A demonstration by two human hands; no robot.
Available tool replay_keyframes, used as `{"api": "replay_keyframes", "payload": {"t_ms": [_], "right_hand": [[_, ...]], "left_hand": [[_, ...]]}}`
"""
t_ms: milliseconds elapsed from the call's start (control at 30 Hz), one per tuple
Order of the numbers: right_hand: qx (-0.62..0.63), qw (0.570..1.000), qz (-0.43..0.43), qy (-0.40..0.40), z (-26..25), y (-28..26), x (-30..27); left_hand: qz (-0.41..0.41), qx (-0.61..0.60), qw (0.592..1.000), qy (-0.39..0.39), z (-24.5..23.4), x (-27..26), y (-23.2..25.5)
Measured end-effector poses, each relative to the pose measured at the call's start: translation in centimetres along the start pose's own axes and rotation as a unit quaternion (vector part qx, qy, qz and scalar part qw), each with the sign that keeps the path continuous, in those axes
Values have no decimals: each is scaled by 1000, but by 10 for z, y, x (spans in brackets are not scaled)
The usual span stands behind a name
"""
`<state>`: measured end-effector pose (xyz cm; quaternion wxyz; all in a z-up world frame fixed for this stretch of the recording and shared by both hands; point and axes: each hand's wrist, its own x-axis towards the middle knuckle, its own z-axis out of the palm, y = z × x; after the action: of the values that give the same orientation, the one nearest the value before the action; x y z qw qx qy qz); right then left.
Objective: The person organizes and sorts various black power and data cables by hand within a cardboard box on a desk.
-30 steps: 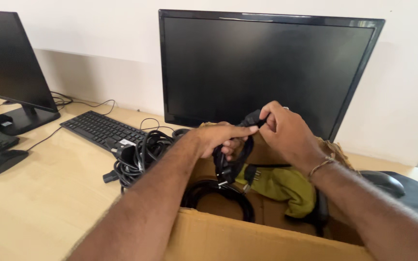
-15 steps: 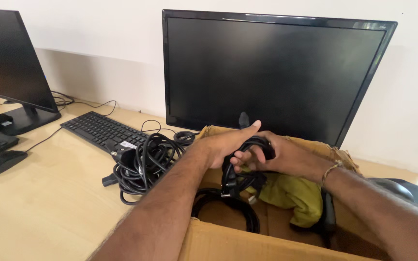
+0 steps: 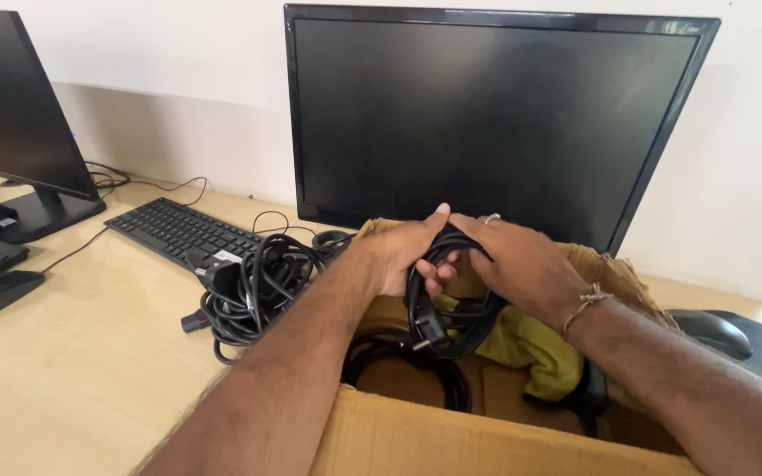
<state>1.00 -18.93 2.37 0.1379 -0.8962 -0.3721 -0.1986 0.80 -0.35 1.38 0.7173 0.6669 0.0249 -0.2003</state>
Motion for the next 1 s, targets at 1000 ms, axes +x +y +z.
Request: {"api": "replay_keyframes", "payload": {"t_ms": [1000], "right_hand": [[6,988,106,-116,7,19,1]], "left_hand": [[92,337,936,43,2,2,-6]]}}
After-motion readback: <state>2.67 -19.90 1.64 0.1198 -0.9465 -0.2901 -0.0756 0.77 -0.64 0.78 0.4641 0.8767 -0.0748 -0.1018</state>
